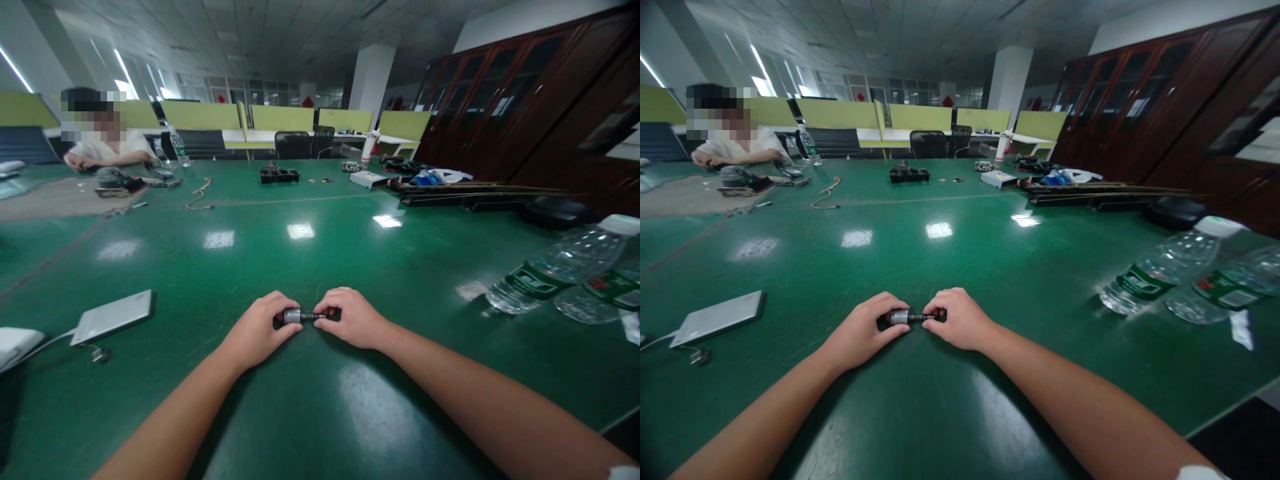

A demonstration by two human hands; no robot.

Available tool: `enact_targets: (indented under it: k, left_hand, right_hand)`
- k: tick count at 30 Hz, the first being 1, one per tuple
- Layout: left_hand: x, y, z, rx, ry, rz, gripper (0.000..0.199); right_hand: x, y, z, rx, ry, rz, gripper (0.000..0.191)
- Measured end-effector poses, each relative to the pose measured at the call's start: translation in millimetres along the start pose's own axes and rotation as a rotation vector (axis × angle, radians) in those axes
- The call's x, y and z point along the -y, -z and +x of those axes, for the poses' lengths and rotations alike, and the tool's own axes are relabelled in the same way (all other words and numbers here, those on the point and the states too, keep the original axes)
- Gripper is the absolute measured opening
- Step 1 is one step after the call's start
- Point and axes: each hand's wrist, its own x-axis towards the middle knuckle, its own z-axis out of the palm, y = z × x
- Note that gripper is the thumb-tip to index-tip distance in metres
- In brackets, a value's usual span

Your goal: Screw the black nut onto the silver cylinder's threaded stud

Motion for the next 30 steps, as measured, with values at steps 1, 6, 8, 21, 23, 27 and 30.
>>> enact_targets:
  k: [1,6,8,21,23,27,30]
  left_hand:
    - [1,-0.2,0,-0.006,0.004,0.003,0.021]
    - [3,-1.1,0,-0.013,0.021,0.014,0.020]
    - [3,-1.1,-1,-0.015,0.017,0.015,0.020]
    - [3,-0.1,0,-0.025,0.047,0.018,0.020]
    - [3,0.3,0,-0.028,0.048,0.017,0.020]
    - [2,1.1,0,-0.019,0.056,0.019,0.019]
    - [2,1.2,0,-0.021,0.045,0.022,0.019]
  right_hand:
    - [-1,0,0,-0.004,-0.006,0.003,0.007]
    - [-2,2,0,-0.007,-0.026,0.009,0.007]
    - [-1,2,0,-0.005,-0.027,-0.001,0.006]
    - [-14,14,-2,-0.013,-0.173,-0.083,0.008]
    - [-16,16,-2,-0.026,-0.212,-0.085,0.008]
    - [-13,15,-3,-0.022,-0.182,-0.058,0.008]
    - [-8,13,-3,-0.005,-0.138,-0.035,0.008]
